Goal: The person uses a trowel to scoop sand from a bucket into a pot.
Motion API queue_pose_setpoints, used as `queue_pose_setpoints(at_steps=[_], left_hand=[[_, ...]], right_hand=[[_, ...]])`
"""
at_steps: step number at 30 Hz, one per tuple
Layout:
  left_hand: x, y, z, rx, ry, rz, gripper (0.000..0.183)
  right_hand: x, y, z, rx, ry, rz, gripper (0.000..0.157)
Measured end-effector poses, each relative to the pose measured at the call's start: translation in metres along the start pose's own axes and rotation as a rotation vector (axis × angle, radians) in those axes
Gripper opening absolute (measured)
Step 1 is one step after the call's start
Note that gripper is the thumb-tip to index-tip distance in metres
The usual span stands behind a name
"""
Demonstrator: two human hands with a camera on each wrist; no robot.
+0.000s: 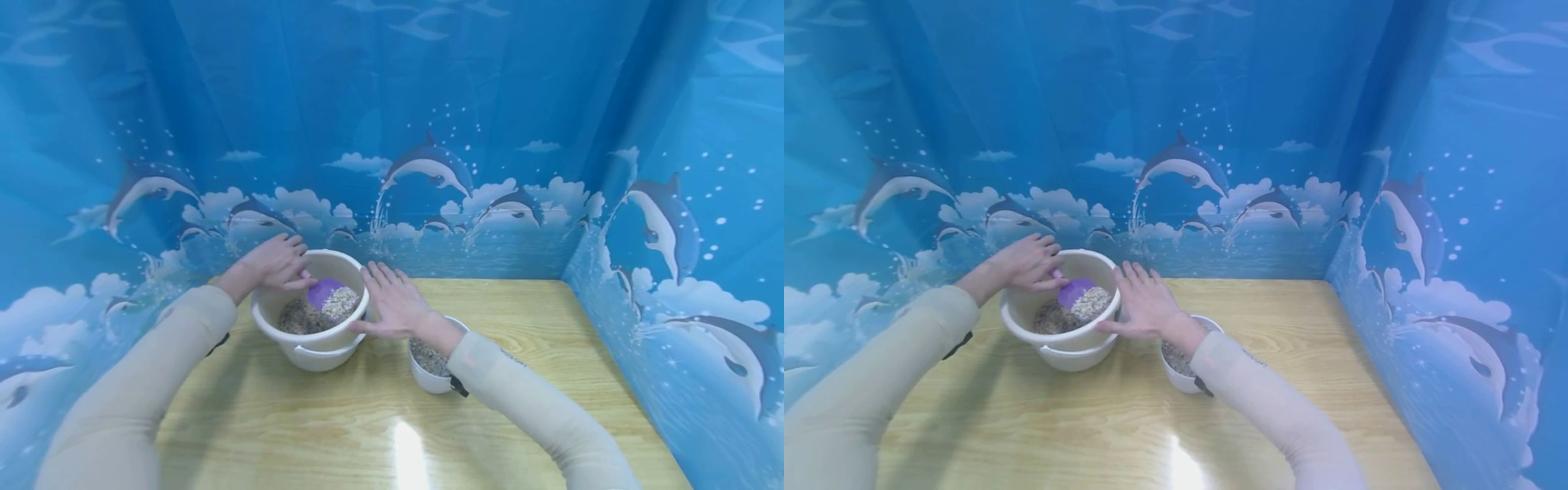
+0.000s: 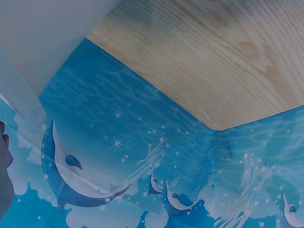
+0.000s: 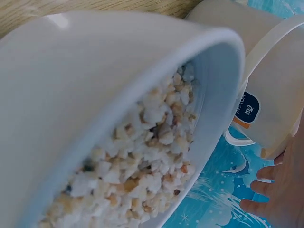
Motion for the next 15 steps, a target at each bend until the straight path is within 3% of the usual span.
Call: queue_pose_setpoints(at_steps=[4,10,15], left_hand=[[-0.002,0.0,0.0,-0.002,0.007,-0.011,0.047],[-0.007,-0.002,-0.001,0.003,0.032,-0.023,0.049],[-0.013,-0.006,-0.001,0.013,0.029,-0.023,0.05]], right_hand=[[0.001,0.004,-0.004,0.012,-0.018,0.009,0.14],[0.003,0.017,-0.014,0.038,-0.025,0.016,0.121],[0.007,0.032,-0.025,0.04,-0.038,0.012,0.115]])
Point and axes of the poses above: each hand's wrist, its own y-axis away from the middle knuckle, its own x-axis out of the palm, z = x × y, the point moved 9 cm from there along -y, towards the middle knuckle, and after that the axes turned 4 degrees about z, right-handed, at the moved point
